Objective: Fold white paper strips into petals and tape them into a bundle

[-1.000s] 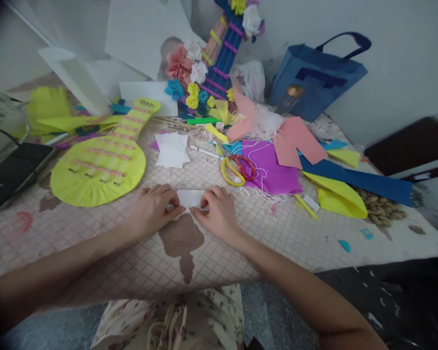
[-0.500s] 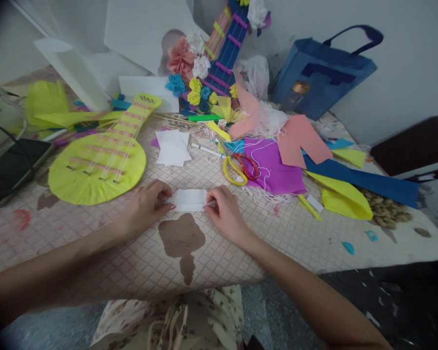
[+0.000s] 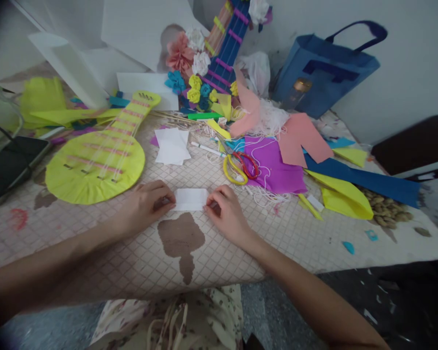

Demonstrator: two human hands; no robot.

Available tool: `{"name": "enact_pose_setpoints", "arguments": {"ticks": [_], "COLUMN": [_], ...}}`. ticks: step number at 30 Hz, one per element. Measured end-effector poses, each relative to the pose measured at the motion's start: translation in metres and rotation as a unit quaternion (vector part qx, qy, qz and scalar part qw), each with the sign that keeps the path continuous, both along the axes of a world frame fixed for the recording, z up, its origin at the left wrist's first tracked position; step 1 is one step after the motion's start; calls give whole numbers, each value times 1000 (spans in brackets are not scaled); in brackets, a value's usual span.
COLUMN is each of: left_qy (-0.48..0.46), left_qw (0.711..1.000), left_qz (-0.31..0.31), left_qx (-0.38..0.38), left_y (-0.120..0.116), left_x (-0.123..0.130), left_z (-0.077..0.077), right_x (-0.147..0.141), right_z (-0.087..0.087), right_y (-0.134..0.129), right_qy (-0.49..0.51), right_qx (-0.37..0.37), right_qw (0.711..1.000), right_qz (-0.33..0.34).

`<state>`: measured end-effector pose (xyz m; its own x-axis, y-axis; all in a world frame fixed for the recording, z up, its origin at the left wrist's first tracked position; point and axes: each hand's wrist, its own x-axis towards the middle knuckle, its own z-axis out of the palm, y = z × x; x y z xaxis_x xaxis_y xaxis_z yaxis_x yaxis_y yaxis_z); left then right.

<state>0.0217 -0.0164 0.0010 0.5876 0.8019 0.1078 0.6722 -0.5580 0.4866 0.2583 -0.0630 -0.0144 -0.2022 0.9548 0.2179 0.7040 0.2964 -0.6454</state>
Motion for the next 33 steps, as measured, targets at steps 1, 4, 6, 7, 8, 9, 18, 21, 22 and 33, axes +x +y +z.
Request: {"name": "enact_pose_setpoints", "arguments": {"ticks": [1,4,6,7,8,9,18,21,22,33], "left_qy": [4,8,8,5,0,-7,-43,-48,-52,-35], "left_qw": [1000,1000,1000,1000,1000,999,997,998,998,998], "left_qz": [-3,-6,3,12,20,27,58,38,32,-1], "left_qx": [1,1,7,12,15,18,23,14,9,47], "left_y": [0,1,1,1,0,0,3,4,4,1], "left_x": [0,1,2,2,3,3,3,2,2,-1], "left_z": [1,1,0,-1,-2,-3,-10,-10,-10,-8], "right_x": [0,1,2,2,3,3,2,3,3,9], "right_z": [0,1,2,2,2,2,-2,-2,-3,-3], "right_y": [0,2,5,6,8,10,20,19,19,14], "right_qy": [-2,-7,-10,-11,-11,-12,-58,-56,-55,-171], "right_qx": [1,6,9,11,10,5,-1,15,19,120], "right_qw": [1000,1000,1000,1000,1000,1000,998,998,998,974], "right_qz": [2,11,9,2,-7,-16,-22,-20,-19,89]}}
